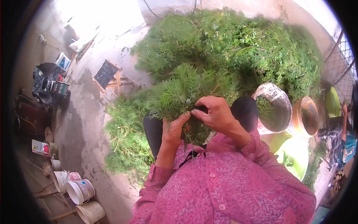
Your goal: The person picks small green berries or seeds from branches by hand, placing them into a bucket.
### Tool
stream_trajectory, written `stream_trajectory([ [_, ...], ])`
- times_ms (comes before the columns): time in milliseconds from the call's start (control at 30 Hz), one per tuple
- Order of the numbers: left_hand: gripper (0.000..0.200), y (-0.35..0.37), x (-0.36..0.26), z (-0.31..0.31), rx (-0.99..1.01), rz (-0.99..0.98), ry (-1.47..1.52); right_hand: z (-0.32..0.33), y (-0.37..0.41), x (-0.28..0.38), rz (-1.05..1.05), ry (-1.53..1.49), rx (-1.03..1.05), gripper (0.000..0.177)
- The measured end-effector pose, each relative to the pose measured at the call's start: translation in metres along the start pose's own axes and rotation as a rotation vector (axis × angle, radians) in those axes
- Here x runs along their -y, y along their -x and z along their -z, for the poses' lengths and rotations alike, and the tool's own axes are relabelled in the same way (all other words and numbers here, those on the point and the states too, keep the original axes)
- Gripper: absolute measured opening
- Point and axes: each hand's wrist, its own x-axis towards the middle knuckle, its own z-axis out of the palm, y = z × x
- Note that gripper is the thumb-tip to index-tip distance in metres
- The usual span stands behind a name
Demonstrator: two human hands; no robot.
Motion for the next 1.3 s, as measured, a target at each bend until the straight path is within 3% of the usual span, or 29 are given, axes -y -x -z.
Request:
stream_trajectory([
  [100, 0.026, 0.003, -0.003, 0.0, -0.022, 0.038, 0.023, -0.002, -0.001, 0.001, -0.061, -0.111, 0.025, 0.019],
  [300, 0.027, -0.001, 0.002, 0.005, 0.013, 0.048, 0.047, -0.01, 0.004, 0.002, 0.112, 0.092, -0.054, 0.015],
  [367, 0.027, -0.002, 0.002, 0.005, 0.022, 0.02, 0.046, -0.012, 0.005, 0.001, -0.043, -0.211, 0.039, 0.007],
  [400, 0.026, -0.001, 0.002, 0.005, 0.029, -0.006, 0.044, -0.008, 0.005, 0.001, -0.043, -0.212, 0.041, 0.007],
  [467, 0.027, -0.001, -0.001, 0.004, 0.011, -0.036, 0.011, 0.008, 0.001, 0.005, -0.383, -0.707, 0.319, 0.0],
  [533, 0.028, 0.002, -0.002, 0.003, -0.012, -0.064, -0.022, 0.021, -0.001, 0.013, -0.469, -0.79, 0.364, 0.003],
  [633, 0.028, 0.003, -0.003, 0.002, -0.102, 0.016, 0.035, 0.019, -0.005, 0.008, -0.344, -0.681, 0.033, 0.01],
  [667, 0.028, 0.003, -0.003, 0.001, -0.084, 0.0, 0.017, 0.017, -0.007, 0.006, -0.345, -0.682, 0.028, 0.01],
  [733, 0.028, 0.003, -0.002, -0.001, -0.066, -0.016, -0.002, 0.016, -0.011, 0.004, 0.049, -0.252, -0.139, 0.015],
  [833, 0.028, 0.002, 0.001, 0.0, -0.048, -0.039, -0.042, 0.028, -0.011, 0.022, -0.069, -0.336, -0.292, 0.019],
  [967, 0.028, 0.007, -0.004, -0.005, -0.074, -0.033, -0.068, 0.035, -0.016, 0.022, -0.092, -0.238, -0.094, 0.022],
  [1100, 0.026, 0.003, 0.0, -0.005, 0.001, -0.123, -0.135, -0.006, -0.009, -0.002, 0.066, -0.257, -0.076, 0.023],
  [1167, 0.026, 0.005, 0.0, 0.0, -0.004, -0.072, -0.105, -0.006, -0.008, 0.0, 0.145, -0.048, -0.033, 0.022],
  [1300, 0.029, 0.002, 0.0, 0.002, -0.002, -0.051, -0.08, -0.01, -0.004, 0.006, 0.154, -0.123, -0.015, 0.017],
])
